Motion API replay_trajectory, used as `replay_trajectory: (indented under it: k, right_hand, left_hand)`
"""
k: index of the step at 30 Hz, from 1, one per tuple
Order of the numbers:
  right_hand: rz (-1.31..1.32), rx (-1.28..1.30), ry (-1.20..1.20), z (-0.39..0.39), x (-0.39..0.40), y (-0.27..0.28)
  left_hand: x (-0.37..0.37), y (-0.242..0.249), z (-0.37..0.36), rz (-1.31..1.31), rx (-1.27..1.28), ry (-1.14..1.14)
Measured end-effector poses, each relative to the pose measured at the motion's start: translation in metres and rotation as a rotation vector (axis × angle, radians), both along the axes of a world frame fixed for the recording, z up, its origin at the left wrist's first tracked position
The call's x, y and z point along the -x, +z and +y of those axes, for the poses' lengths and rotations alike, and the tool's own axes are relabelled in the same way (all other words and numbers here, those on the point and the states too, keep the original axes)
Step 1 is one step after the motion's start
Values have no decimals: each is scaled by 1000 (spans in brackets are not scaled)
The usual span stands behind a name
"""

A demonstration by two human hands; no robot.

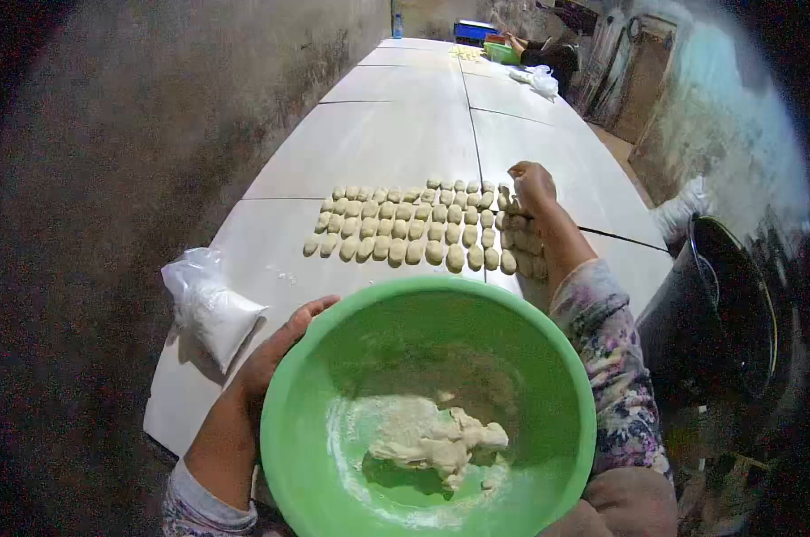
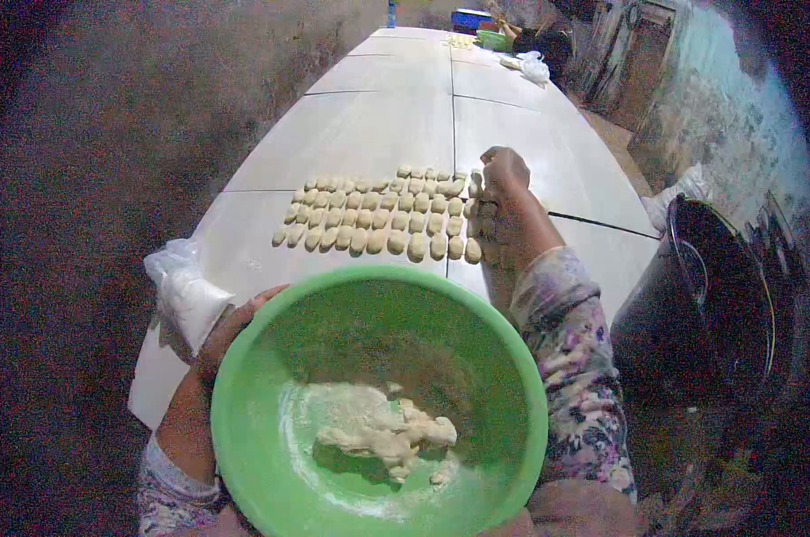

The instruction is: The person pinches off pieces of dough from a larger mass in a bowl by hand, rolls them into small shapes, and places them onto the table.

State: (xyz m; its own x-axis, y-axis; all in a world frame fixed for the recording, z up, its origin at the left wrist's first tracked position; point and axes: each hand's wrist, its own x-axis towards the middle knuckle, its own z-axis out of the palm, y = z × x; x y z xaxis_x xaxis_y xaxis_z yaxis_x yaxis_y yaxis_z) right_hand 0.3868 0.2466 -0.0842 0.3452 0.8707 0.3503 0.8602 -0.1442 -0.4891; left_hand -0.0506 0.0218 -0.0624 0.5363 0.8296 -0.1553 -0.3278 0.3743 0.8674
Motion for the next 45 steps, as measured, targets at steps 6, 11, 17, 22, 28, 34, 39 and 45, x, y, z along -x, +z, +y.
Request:
replay_trajectory:
  k: [6,11,17,22,28,34,39,45]
  right_hand:
    - [-126,100,174,4,-5,-11]
    - [38,-69,203,-6,-4,-13]
    - [51,-500,408,-102,41,120]
    - [-116,-393,669,-258,127,187]
    - [-282,91,1043,-327,182,143]
    - [-535,418,1156,-342,188,74]
    - [-470,380,1190,-341,196,80]
    - [-271,474,1193,-351,199,103]
  left_hand:
    - [0,-2,-2,-42,5,-32]
    - [0,0,-3,-42,52,-40]
    - [-1,16,-12,40,-13,-43]
    - [14,3,1,119,-164,-113]
    - [11,5,-7,100,-246,-105]
    - [22,8,-3,337,-557,207]
    - [-2,66,-68,537,-847,266]
    - [-39,76,-138,740,-972,-233]
